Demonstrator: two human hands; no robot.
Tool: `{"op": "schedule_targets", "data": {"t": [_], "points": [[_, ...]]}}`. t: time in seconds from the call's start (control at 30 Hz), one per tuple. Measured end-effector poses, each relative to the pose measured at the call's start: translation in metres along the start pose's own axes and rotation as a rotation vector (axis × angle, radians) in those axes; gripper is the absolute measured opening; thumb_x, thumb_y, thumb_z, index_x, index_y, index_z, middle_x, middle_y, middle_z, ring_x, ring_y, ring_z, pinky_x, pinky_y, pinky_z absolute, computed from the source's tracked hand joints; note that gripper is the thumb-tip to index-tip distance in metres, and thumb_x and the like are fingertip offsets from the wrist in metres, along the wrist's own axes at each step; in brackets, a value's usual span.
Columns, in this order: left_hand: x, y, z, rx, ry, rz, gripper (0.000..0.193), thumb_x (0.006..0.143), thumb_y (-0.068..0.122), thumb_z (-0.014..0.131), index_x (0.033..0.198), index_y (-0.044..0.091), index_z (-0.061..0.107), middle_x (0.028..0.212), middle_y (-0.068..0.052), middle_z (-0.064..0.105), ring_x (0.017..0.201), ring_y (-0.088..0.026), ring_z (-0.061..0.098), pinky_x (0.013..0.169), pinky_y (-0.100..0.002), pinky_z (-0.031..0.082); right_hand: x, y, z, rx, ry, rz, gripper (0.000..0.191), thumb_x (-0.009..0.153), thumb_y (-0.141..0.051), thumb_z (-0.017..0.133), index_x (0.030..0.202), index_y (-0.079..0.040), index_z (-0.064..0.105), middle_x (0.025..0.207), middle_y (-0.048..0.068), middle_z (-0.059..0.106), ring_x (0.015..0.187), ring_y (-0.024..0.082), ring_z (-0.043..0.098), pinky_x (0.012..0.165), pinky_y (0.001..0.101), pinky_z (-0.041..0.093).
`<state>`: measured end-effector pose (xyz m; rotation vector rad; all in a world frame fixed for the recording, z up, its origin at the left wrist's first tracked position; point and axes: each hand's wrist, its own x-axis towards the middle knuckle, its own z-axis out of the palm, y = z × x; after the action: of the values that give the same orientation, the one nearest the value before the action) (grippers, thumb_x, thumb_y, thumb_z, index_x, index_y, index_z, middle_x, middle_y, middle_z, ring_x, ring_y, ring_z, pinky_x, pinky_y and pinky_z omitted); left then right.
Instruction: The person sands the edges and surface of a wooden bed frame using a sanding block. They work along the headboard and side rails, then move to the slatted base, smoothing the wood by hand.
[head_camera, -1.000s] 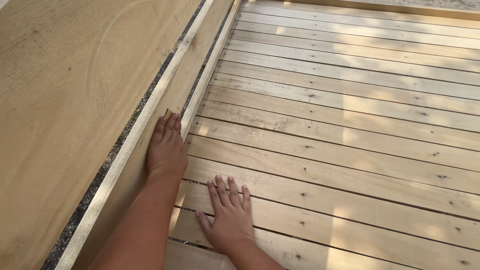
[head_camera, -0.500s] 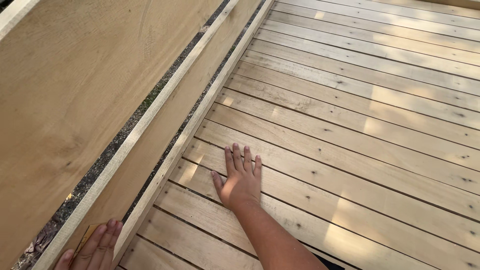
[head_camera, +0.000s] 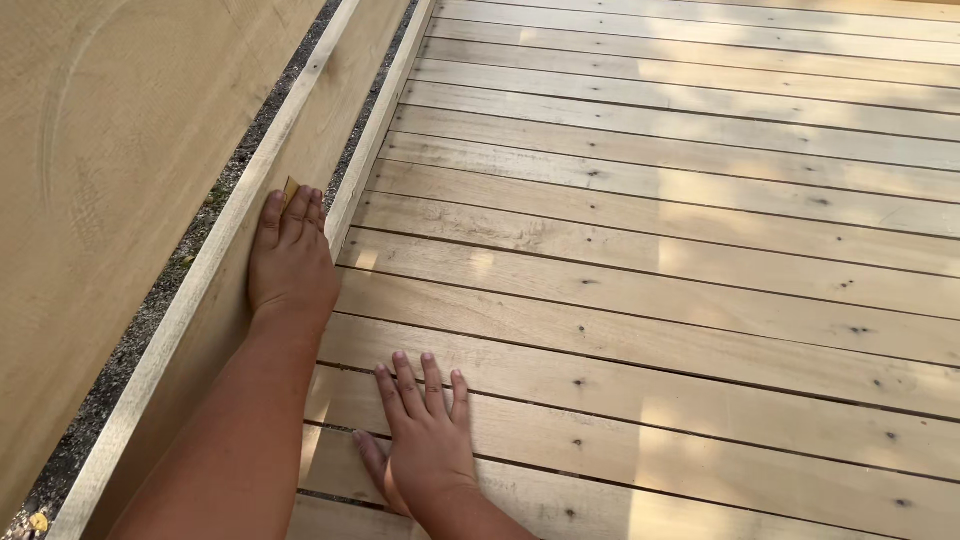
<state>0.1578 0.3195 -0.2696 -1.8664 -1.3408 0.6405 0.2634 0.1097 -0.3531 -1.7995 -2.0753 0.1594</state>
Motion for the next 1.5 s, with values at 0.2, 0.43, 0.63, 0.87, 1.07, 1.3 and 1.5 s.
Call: {"op": "schedule_targets", "data": {"t": [0.2,0.43,0.63,0.87,1.07,1.3,1.5], "points": [[-0.115,-0.013,0.001,0.051,-0.146,0.118,0.067,0.099,0.028,0.028,0.159,0.001,0.019,0.172,-0.006,0.014,0.156,-0.023,0.004,0.119,-0.049,-0.005,0.008,0.0,-0.014,0.05,-0.297,0.13,0.079,0.099,-0.058,0.038,0.161,-0.016,0.016,0.17,0.006,0.008,0.156,0.032,-0.002,0.12,0.057,-0.007],[-0.349,-0.005,0.114,0.082,0.181,0.106,0.067,0.098,0.029,0.027,0.161,0.007,0.028,0.174,-0.002,0.021,0.156,-0.018,0.013,0.119,-0.049,0.005,0.016,-0.006,-0.034,-0.047,-0.405,0.16,0.078,0.098,-0.061,0.028,0.162,-0.021,0.007,0.171,0.001,0.003,0.156,0.026,-0.006,0.123,0.052,-0.008],[-0.355,0.011,0.137,0.098,0.312,-0.001,0.062,0.099,0.03,0.03,0.158,0.013,0.039,0.173,0.002,0.032,0.152,-0.012,0.026,0.118,-0.047,0.014,0.014,-0.002,-0.023,-0.064,-0.365,0.138,0.079,0.099,-0.061,0.028,0.163,-0.019,0.008,0.171,0.002,0.004,0.156,0.029,-0.004,0.122,0.0532,-0.007],[-0.108,0.006,0.029,0.004,0.095,-0.046,0.064,0.097,0.03,0.029,0.156,0.006,0.034,0.167,-0.003,0.027,0.154,-0.018,0.012,0.12,-0.048,-0.005,0.002,0.007,0.011,-0.151,0.24,-0.047,0.078,0.097,-0.06,0.034,0.157,-0.013,0.019,0.164,0.009,0.015,0.151,0.032,0.005,0.119,0.0572,-0.001],[0.031,-0.007,-0.004,-0.034,0.137,-0.025,0.061,0.103,0.031,0.028,0.157,0.004,0.03,0.168,-0.003,0.022,0.156,-0.021,0.01,0.122,-0.051,-0.01,-0.005,0.011,0.022,-0.1,0.165,-0.03,0.079,0.096,-0.059,0.042,0.157,-0.013,0.024,0.164,0.01,0.019,0.151,0.034,0.007,0.12,0.0593,-0.001],[-0.097,-0.023,0.002,0.039,0.016,0.127,0.066,0.099,0.031,0.032,0.154,-0.005,0.028,0.168,-0.013,0.018,0.154,-0.029,0.007,0.118,-0.052,-0.006,0.005,0.005,-0.005,0.007,-0.172,0.1,0.078,0.097,-0.059,0.039,0.16,-0.017,0.02,0.167,0.007,0.014,0.154,0.031,0.002,0.119,0.0567,-0.005],[-0.265,-0.018,0.025,0.018,-0.133,0.139,0.073,0.097,0.03,0.032,0.163,0.001,0.024,0.174,-0.009,0.013,0.158,-0.025,0.003,0.12,-0.05,-0.005,0.013,0.005,-0.022,-0.034,-0.314,0.136,0.078,0.098,-0.061,0.035,0.162,-0.021,0.014,0.17,0.001,0.009,0.156,0.027,-0.001,0.123,0.0521,-0.005]]}}
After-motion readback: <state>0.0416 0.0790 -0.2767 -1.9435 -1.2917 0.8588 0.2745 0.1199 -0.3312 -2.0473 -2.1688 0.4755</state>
